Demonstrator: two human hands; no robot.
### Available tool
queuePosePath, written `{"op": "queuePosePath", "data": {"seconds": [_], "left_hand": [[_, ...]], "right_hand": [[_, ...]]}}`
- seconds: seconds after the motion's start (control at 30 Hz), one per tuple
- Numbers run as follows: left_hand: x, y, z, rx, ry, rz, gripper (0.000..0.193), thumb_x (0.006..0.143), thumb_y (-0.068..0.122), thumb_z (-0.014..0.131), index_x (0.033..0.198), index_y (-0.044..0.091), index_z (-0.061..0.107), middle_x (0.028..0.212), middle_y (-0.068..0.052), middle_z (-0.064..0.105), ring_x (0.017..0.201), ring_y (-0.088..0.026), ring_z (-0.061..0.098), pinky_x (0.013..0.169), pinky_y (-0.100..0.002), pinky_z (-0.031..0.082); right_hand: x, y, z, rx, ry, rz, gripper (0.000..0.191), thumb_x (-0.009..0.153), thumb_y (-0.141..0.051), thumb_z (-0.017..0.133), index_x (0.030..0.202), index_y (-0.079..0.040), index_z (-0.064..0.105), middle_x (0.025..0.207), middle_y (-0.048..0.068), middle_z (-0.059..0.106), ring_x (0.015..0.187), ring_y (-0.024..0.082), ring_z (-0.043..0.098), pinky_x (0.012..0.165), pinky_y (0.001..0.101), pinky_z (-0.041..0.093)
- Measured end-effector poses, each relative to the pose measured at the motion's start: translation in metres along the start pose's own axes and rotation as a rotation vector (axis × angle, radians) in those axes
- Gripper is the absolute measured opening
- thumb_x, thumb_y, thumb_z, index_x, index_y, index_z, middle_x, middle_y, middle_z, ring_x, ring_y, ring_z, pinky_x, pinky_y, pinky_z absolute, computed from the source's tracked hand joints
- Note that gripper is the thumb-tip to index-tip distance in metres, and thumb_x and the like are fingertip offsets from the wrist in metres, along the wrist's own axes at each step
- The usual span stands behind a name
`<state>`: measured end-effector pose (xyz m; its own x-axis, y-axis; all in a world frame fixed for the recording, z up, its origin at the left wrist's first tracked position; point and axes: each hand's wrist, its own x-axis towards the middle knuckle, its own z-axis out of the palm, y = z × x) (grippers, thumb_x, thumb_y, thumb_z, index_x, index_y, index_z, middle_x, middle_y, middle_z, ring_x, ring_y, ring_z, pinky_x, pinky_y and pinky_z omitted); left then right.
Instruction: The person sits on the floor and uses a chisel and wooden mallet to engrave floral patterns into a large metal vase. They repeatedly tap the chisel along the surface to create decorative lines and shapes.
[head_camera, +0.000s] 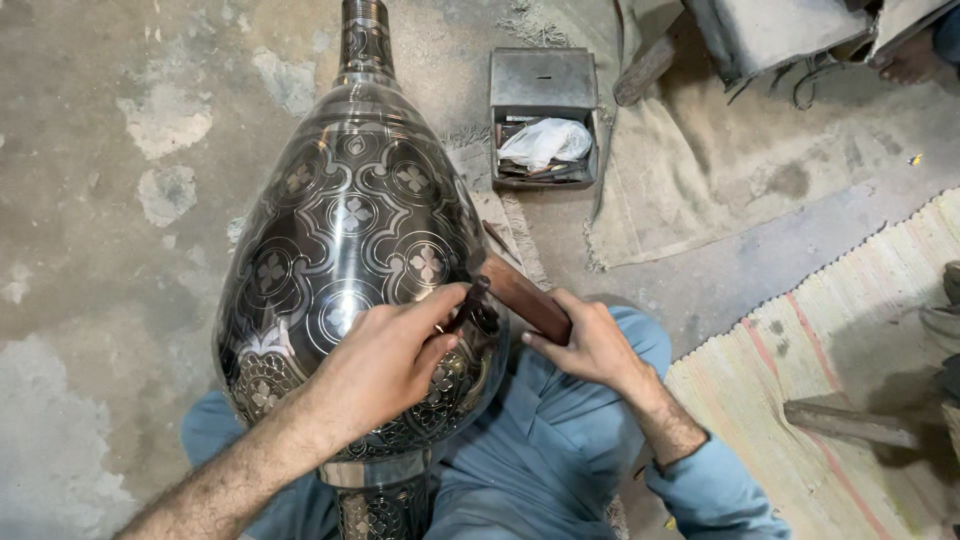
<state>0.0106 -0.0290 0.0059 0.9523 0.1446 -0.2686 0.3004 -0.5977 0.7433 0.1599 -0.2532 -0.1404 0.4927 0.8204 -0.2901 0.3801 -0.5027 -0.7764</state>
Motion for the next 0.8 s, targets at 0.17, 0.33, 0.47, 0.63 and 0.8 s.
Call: {"op": "queuePosePath", "data": {"seconds": [0.17, 0.33, 0.47, 0.63, 0.8], "left_hand": [[-0.001, -0.006, 0.001, -0.032, -0.026, -0.002, 0.043, 0.092, 0.012, 0.069, 0.133, 0.006, 0.057, 0.089, -0.018, 0.077, 0.073, -0.032, 0.079, 0.064, -0.041, 0.064], [-0.002, -0.007, -0.001, -0.009, 0.038, 0.126, 0.041, 0.093, 0.011, 0.07, 0.131, 0.004, 0.057, 0.087, -0.019, 0.076, 0.075, -0.033, 0.078, 0.062, -0.042, 0.063], [0.005, -0.003, -0.004, -0.012, -0.169, -0.167, 0.048, 0.093, 0.017, 0.066, 0.139, 0.015, 0.054, 0.078, -0.013, 0.075, 0.064, -0.029, 0.078, 0.056, -0.04, 0.065], [0.011, 0.001, -0.007, 0.005, -0.174, -0.056, 0.042, 0.094, 0.016, 0.068, 0.133, 0.011, 0.057, 0.073, -0.017, 0.074, 0.066, -0.029, 0.078, 0.059, -0.04, 0.063], [0.02, -0.004, -0.008, 0.058, -0.253, 0.054, 0.043, 0.09, 0.016, 0.07, 0.132, 0.011, 0.061, 0.078, -0.018, 0.076, 0.076, -0.032, 0.078, 0.068, -0.042, 0.063]], "right_hand": [[0.012, -0.006, -0.021, 0.073, 0.21, -0.097, 0.036, 0.078, -0.021, 0.085, 0.106, -0.005, 0.069, 0.086, 0.02, 0.073, 0.082, 0.035, 0.072, 0.068, 0.0405, 0.057], [0.018, -0.027, -0.049, 0.275, 0.215, -0.144, 0.03, 0.086, -0.02, 0.084, 0.102, -0.003, 0.064, 0.082, 0.005, 0.069, 0.076, 0.015, 0.067, 0.067, 0.0312, 0.057], [0.024, -0.038, -0.06, 0.047, 0.231, -0.357, 0.032, 0.077, -0.006, 0.084, 0.103, 0.0, 0.065, 0.081, 0.007, 0.069, 0.082, 0.007, 0.06, 0.068, 0.0302, 0.051], [0.019, -0.03, -0.053, -0.153, 0.23, -0.435, 0.034, 0.072, -0.009, 0.085, 0.101, -0.005, 0.068, 0.079, 0.007, 0.069, 0.072, 0.022, 0.064, 0.07, 0.0365, 0.05], [0.002, -0.014, -0.031, 0.034, 0.35, -0.306, 0.035, 0.074, -0.006, 0.086, 0.105, -0.004, 0.068, 0.087, 0.008, 0.069, 0.079, 0.025, 0.062, 0.073, 0.0363, 0.051]]}}
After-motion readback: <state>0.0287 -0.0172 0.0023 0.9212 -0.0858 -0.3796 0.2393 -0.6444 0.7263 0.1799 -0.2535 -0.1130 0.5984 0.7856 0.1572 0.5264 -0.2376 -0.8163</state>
